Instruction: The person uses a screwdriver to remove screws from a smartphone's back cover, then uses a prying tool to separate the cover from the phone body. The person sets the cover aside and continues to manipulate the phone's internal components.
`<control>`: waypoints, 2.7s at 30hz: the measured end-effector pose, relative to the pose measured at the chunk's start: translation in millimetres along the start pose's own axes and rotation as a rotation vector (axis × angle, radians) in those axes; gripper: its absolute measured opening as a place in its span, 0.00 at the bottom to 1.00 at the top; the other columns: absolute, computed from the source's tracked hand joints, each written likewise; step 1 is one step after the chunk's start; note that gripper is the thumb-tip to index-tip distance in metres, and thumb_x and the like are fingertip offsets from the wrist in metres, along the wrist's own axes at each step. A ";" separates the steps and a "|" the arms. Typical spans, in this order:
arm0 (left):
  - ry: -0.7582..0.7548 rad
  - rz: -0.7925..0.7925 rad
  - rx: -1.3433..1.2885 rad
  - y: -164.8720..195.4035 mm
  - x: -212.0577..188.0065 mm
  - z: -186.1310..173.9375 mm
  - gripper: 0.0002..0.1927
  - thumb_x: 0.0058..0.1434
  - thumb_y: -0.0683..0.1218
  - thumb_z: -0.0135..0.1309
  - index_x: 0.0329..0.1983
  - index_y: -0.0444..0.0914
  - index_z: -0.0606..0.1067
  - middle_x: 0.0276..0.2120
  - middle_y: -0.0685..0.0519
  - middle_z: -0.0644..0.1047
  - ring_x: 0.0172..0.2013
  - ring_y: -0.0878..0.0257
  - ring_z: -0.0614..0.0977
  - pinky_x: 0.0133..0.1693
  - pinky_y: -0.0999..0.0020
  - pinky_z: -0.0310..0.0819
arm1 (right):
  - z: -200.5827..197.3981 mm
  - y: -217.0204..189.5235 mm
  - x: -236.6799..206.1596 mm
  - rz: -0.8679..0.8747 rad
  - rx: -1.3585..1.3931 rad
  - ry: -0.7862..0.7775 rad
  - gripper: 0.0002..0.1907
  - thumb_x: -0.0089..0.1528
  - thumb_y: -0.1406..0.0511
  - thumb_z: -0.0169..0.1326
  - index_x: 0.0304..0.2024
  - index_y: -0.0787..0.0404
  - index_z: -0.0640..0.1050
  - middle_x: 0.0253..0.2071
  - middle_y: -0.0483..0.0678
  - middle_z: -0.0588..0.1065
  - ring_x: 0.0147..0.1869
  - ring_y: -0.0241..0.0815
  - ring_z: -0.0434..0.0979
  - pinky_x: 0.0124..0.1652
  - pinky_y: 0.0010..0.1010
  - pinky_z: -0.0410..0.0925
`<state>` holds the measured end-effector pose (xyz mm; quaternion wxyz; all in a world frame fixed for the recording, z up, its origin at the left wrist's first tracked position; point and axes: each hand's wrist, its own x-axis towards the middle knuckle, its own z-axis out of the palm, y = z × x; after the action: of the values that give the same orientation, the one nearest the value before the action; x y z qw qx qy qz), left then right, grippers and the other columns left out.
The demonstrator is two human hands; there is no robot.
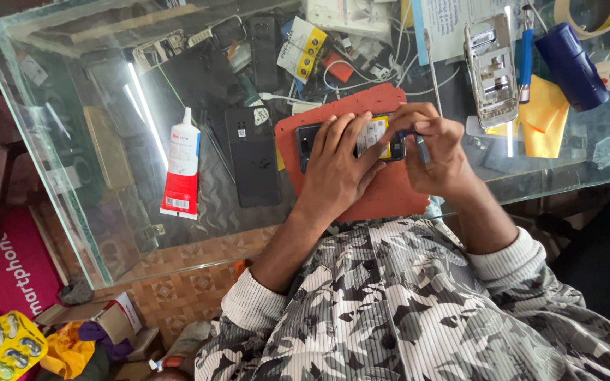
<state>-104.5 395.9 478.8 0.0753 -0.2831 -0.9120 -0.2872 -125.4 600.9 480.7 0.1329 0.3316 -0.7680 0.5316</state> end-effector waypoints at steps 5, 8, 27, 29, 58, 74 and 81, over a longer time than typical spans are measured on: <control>0.000 -0.003 -0.004 -0.9 -0.9 0.9 0.17 0.64 0.51 0.62 0.55 0.44 0.79 0.66 0.45 0.67 0.68 0.46 0.66 0.70 0.45 0.57 | 1.3 -1.9 -0.6 0.263 -0.100 0.157 0.42 0.62 0.85 0.61 0.65 0.56 0.53 0.52 0.64 0.68 0.50 0.57 0.78 0.51 0.42 0.75; 0.004 -0.001 -0.011 -0.5 0.2 -0.6 0.17 0.63 0.51 0.63 0.54 0.44 0.79 0.66 0.45 0.67 0.67 0.46 0.66 0.69 0.45 0.57 | -0.3 -0.7 -0.8 -0.062 0.024 -0.016 0.37 0.61 0.89 0.39 0.63 0.53 0.47 0.48 0.53 0.72 0.54 0.56 0.77 0.62 0.50 0.70; -0.165 0.056 0.285 16.5 56.6 15.5 0.04 0.55 0.43 0.57 0.32 0.38 0.79 0.34 0.51 0.75 0.44 0.56 0.74 0.49 0.59 0.67 | -13.7 14.9 -24.2 0.222 0.105 0.192 0.38 0.73 0.86 0.44 0.71 0.48 0.45 0.50 0.63 0.74 0.52 0.49 0.81 0.53 0.34 0.77; -0.276 0.074 0.413 18.6 61.7 19.3 0.05 0.54 0.43 0.57 0.30 0.38 0.80 0.33 0.50 0.75 0.42 0.56 0.75 0.48 0.59 0.67 | -13.4 13.9 -23.8 0.253 0.069 0.199 0.39 0.73 0.85 0.45 0.72 0.48 0.44 0.50 0.63 0.74 0.52 0.48 0.82 0.53 0.33 0.76; 0.341 -0.424 0.011 -49.6 -67.0 -83.3 0.14 0.60 0.31 0.60 0.44 0.35 0.71 0.32 0.49 0.75 0.32 0.59 0.79 0.37 0.64 0.75 | 3.1 33.5 -24.4 0.112 -0.198 0.236 0.37 0.66 0.82 0.62 0.65 0.58 0.53 0.56 0.61 0.65 0.53 0.48 0.80 0.45 0.30 0.78; 0.276 -0.445 0.106 -40.0 -74.5 -88.5 0.12 0.61 0.32 0.60 0.45 0.34 0.73 0.32 0.49 0.75 0.34 0.56 0.79 0.37 0.61 0.75 | -7.2 14.8 -16.9 -0.017 -0.216 0.098 0.36 0.66 0.82 0.58 0.65 0.57 0.53 0.57 0.62 0.66 0.51 0.51 0.79 0.45 0.33 0.77; 0.290 -0.406 0.093 -37.9 -69.8 -86.8 0.11 0.64 0.35 0.62 0.44 0.34 0.72 0.35 0.48 0.76 0.36 0.55 0.79 0.37 0.60 0.74 | 3.7 31.0 -37.8 0.099 -0.195 0.270 0.38 0.68 0.85 0.58 0.67 0.56 0.52 0.56 0.57 0.64 0.52 0.49 0.77 0.49 0.36 0.81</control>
<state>-70.1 288.1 511.1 0.1591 -0.0461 -0.9420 -0.2920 -116.8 618.0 435.7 0.2398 0.2045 -0.8065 0.5002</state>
